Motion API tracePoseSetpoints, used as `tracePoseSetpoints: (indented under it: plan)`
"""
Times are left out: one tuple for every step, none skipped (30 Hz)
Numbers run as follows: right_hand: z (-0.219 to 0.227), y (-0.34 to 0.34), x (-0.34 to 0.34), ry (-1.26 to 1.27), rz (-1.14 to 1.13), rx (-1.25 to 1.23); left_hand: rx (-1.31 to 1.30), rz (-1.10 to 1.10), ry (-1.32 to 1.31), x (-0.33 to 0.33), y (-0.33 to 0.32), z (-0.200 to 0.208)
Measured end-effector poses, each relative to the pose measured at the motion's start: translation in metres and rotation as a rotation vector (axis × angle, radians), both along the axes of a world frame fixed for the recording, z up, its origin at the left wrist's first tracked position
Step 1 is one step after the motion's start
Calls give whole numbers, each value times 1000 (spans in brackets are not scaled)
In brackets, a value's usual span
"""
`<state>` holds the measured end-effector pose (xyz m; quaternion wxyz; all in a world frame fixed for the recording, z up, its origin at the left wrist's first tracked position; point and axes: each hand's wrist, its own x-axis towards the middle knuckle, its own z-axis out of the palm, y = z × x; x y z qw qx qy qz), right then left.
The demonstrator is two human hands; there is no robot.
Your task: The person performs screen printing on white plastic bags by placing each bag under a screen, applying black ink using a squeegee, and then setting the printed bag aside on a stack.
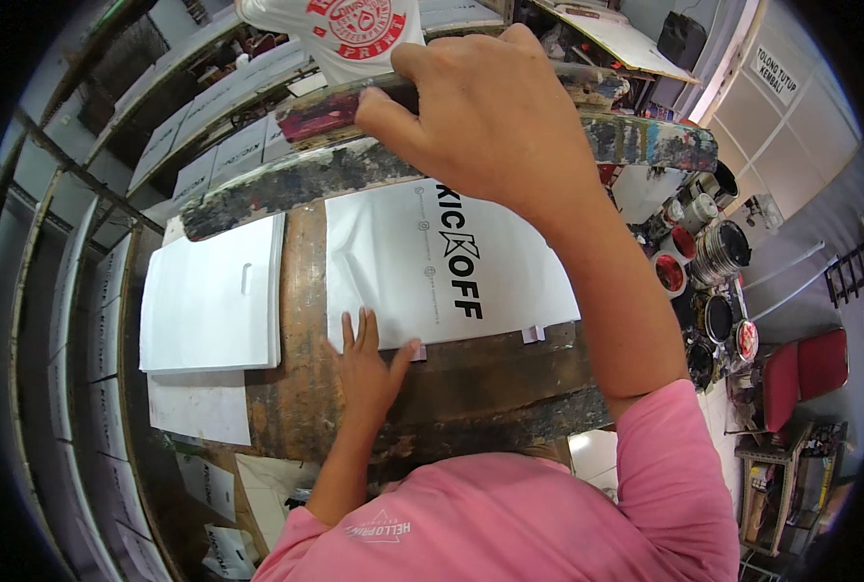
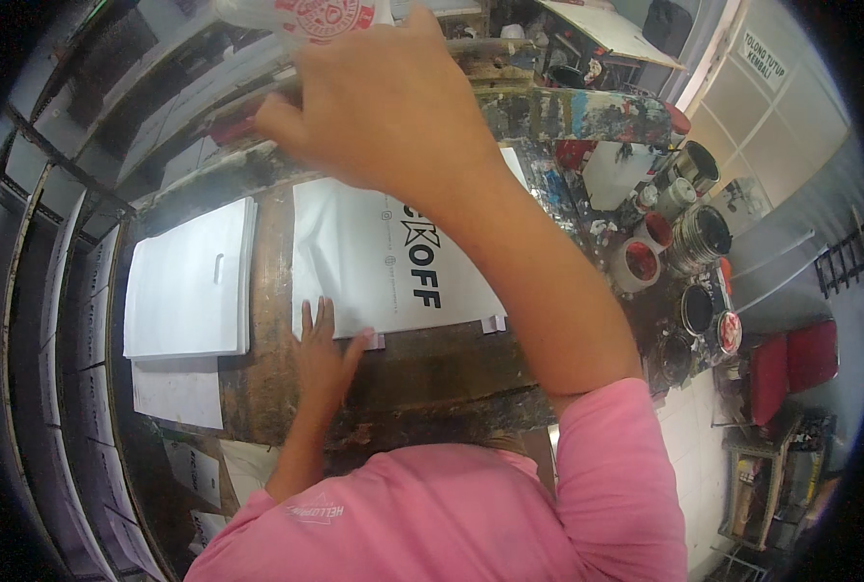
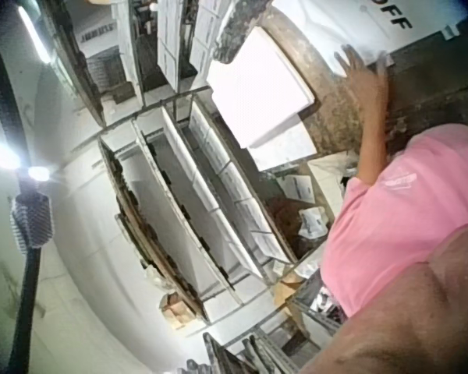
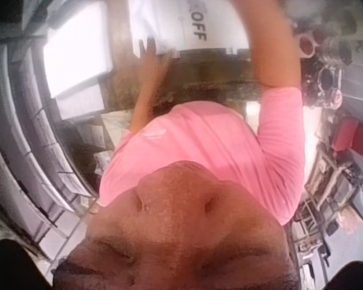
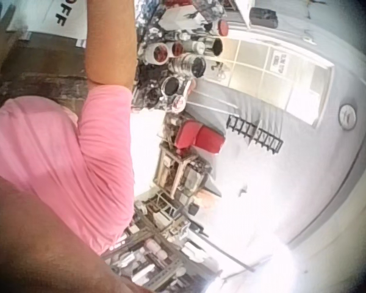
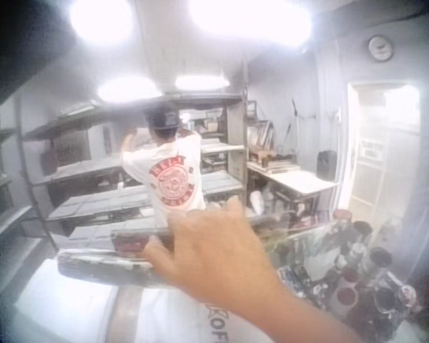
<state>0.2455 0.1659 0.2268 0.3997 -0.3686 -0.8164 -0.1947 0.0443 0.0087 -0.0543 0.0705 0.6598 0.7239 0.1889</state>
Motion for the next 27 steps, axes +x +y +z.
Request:
tracePoseSetpoints:
  plan:
    - [-2, -1, -2, -3, 4, 1, 105, -9, -60, -2, 12, 8]
    - [-1, 1, -1, 2, 13, -25, 210, -23, -122, -2, 25, 18]
    - [1, 4, 0, 6, 25, -48, 282, -28, -153, -2, 39, 32]
    - [3, 6, 0, 8, 35, -71, 355, -35, -185, -1, 55, 49]
    - [5, 5, 0, 2, 20, -93, 429, -38, -211, -3, 63, 60]
    - [8, 4, 0, -6, 5, -114, 451, -5, -217, -7, 64, 64]
    - [8, 5, 2, -14, -16, -136, 471, 23, -225, -9, 66, 68]
    - [5, 4, 3, -12, -15, -108, 491, 50, -234, -9, 68, 74]
    - [-1, 2, 5, -10, -16, -79, 461, 141, -348, -9, 55, 80]
    - [-7, 0, 3, -4, -6, -53, 514, 181, -392, -21, 48, 70]
    - [-8, -4, 1, 2, 13, -46, 561, 220, -434, -39, 42, 58]
    - [-5, -5, -1, 2, 10, -75, 610, 259, -476, -60, 37, 51]
    - [0, -7, 0, -9, -6, -108, 560, 283, -573, -75, 31, 60]
    - [3, -6, -1, -17, -7, -137, 519, 320, -664, -95, 23, 70]
    - [6, -6, -1, -5, 2, -142, 569, 301, -623, -131, 24, 57]
    - [6, -5, -3, -3, 4, -127, 619, 289, -576, -171, 23, 39]
    - [6, -6, -1, -1, -7, -111, 627, 310, -539, -198, 22, 37]
    - [6, -6, 0, 1, -20, -90, 639, 328, -504, -224, 23, 38]
    - [6, -8, -1, 6, -27, -105, 572, 387, -468, -251, 21, 40]
    - [6, -9, -1, 4, -33, -102, 506, 443, -434, -278, 18, 44]
    - [7, -11, -2, 2, -32, -99, 549, 441, -396, -315, 16, 39]
    - [7, -10, -4, 1, -31, -101, 586, 439, -356, -354, 13, 28]
    - [6, -9, -7, 2, -17, -99, 582, 475, -251, -387, 10, 26]
    - [6, -9, -9, 0, -7, -100, 537, 519, -166, -418, 9, 25]
    - [5, -10, -9, -5, -3, -101, 443, 574, -106, -447, 10, 24]
    - [5, -11, -10, -11, -6, -111, 382, 652, -138, -470, 10, 24]
    - [8, -12, -10, 4, 15, -118, 416, 676, 3, -517, -6, 21]
